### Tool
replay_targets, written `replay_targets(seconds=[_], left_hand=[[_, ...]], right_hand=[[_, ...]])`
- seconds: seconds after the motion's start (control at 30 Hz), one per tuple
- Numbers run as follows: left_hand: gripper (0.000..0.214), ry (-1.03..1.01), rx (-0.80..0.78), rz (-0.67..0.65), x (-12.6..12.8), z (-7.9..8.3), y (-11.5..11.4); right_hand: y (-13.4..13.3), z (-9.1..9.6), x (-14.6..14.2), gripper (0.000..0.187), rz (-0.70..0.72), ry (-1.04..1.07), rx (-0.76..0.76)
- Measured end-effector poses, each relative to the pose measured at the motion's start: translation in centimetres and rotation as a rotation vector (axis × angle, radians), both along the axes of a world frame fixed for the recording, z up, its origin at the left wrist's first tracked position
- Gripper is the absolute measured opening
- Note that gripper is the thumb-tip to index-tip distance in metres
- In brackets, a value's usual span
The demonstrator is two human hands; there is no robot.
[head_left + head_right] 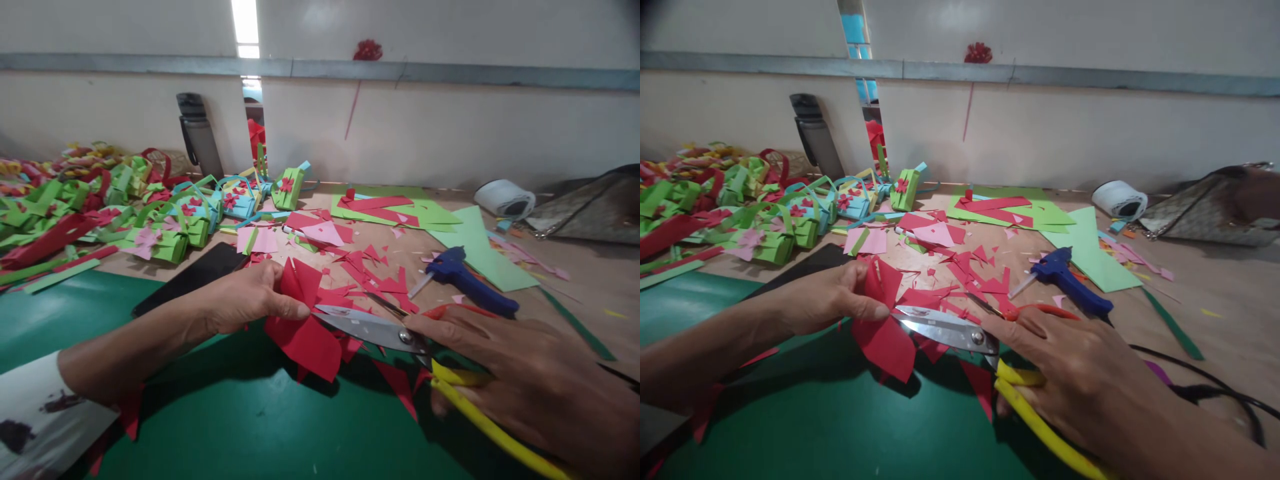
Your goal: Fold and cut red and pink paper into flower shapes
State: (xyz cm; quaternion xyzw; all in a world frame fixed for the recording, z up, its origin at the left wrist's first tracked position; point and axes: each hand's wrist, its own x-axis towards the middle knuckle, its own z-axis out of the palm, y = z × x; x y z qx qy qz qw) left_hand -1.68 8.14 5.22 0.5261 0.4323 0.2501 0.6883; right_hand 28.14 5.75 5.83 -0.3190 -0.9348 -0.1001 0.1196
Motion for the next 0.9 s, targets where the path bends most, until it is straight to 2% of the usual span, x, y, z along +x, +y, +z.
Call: replay_targets(seconds=[0.53, 0.67, 0.9], left_hand=[[0.010, 0.016, -0.001, 0.002, 0.04, 0.13, 0.11], [0.005, 0.004, 0.010, -0.002, 0.17, 0.25, 0.09], [0.007, 0.006, 0.005, -0.014, 0.21, 0.29, 0.05]], right_hand=[[0.04, -0.19, 0.27, 0.062, -0.006, -0.013, 0.009], [-0.04, -0.40, 0.46, 0.065, -0.005, -0.032, -0.007], [-0.07, -0.21, 0.25, 0.062, 0.014, -0.013, 0.061]])
